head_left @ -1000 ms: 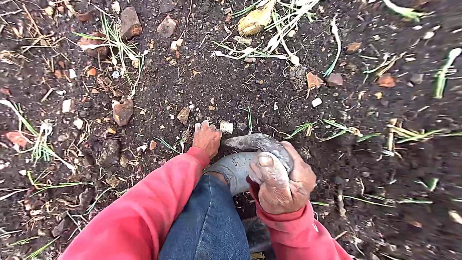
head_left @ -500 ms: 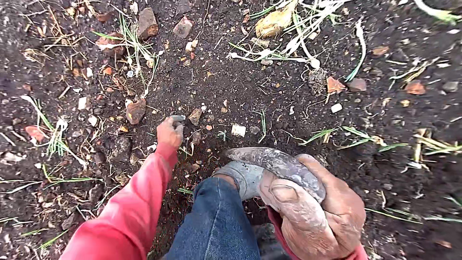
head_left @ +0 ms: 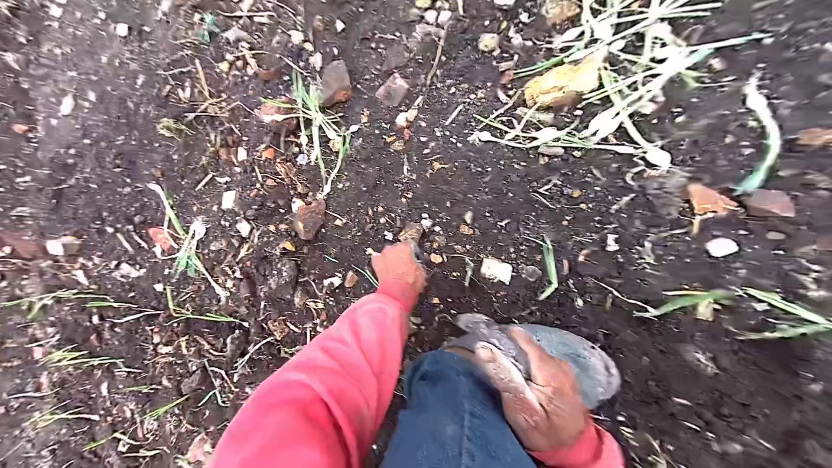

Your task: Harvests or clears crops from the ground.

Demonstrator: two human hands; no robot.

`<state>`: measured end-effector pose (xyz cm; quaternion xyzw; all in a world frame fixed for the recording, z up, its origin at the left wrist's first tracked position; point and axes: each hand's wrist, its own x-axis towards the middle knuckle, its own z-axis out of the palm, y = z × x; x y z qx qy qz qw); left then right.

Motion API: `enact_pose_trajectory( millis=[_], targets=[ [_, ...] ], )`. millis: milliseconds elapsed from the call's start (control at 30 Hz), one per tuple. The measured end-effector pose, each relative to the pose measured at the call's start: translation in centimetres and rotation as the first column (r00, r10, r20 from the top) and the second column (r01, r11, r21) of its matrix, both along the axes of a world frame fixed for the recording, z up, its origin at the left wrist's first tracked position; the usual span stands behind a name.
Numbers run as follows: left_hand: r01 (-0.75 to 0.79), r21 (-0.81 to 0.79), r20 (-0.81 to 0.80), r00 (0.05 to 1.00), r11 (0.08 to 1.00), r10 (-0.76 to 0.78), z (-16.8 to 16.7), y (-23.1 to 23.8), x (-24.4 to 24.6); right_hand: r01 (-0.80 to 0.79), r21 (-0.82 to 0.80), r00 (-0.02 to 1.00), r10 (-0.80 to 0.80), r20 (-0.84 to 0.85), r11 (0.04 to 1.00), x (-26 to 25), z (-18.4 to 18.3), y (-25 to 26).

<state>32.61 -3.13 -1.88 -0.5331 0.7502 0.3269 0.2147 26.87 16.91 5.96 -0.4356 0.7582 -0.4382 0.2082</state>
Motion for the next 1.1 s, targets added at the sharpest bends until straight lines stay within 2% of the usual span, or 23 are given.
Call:
enact_pose_trajectory(
  millis=[67,100,167,233,267,333,400,467,533,633,767,867,967,1033,1067,1100],
  targets=[
    [-0.058,0.043,-0.013,0.998,0.997,0.058,0.5,-1.6,0.3,-0.033,0.013,0.999,0.033,0.005,0.999,-0.4,2.4,-0.8],
    [-0.112,0.066,-0.073,0.991,0.992,0.117,0.5,-2.5,1.2,-0.069,0.003,0.997,0.069,0.039,0.998,-0.6,3.2,-1.0],
    [-0.239,0.078,-0.304,0.919,0.968,0.251,1.2,-3.9,3.7,-0.102,-0.011,0.990,0.103,0.095,0.995,-1.2,3.8,-1.0],
    [-0.307,0.048,-0.504,0.814,0.951,0.288,2.7,-5.6,6.9,-0.042,-0.015,0.997,0.043,0.069,0.999,-1.2,2.2,-0.8],
    [-0.335,0.042,-0.531,0.790,0.941,0.305,3.4,-6.5,8.9,0.009,-0.039,0.999,-0.007,0.053,0.999,-0.8,0.8,-0.8],
    [-0.329,0.010,-0.509,0.811,0.944,0.288,3.6,-7.4,11.8,0.074,-0.057,0.995,-0.069,0.076,0.996,-0.6,-0.8,-0.5],
    [-0.233,-0.067,-0.435,0.882,0.970,0.182,3.6,-6.2,12.7,0.090,-0.067,0.992,-0.084,0.095,0.994,-0.6,-1.0,-0.5],
    [-0.104,-0.083,-0.306,0.949,0.991,0.074,2.9,-3.3,12.0,0.094,-0.077,0.992,-0.087,0.090,0.993,-0.3,-0.9,-0.6],
    [0.055,-0.031,-0.127,0.990,0.998,-0.058,1.3,-0.3,10.6,0.091,-0.069,0.994,-0.087,0.064,0.993,0.0,-0.8,-0.8],
    [0.136,0.040,0.021,0.990,0.990,-0.136,-0.4,2.8,8.5,0.087,-0.035,0.995,-0.085,0.052,0.996,-0.1,-0.6,-1.0],
    [0.100,0.054,0.016,0.995,0.994,-0.101,-1.2,2.9,8.4,0.036,-0.016,0.999,-0.036,0.035,0.999,-0.7,0.6,-2.3],
    [0.057,0.034,-0.055,0.997,0.998,-0.055,-1.4,2.2,9.2,-0.015,-0.119,0.994,0.029,0.110,0.993,-1.7,3.2,-4.1],
    [-0.099,-0.029,-0.206,0.974,0.995,0.091,-0.1,0.9,10.9,-0.011,-0.350,0.921,0.146,0.361,0.937,-4.2,7.9,-6.6],
    [-0.175,-0.040,-0.316,0.936,0.984,0.153,2.3,-0.9,12.6,0.076,-0.472,0.783,0.240,0.574,0.879,-6.0,10.7,-8.8],
    [-0.190,-0.045,-0.356,0.920,0.981,0.162,3.4,-2.1,13.5,0.102,-0.523,0.679,0.325,0.658,0.846,-6.9,11.8,-10.5],
    [-0.180,-0.042,-0.375,0.914,0.983,0.151,4.4,-3.2,14.3,0.082,-0.566,0.612,0.407,0.678,0.820,-7.4,12.7,-12.4]
  ],
)
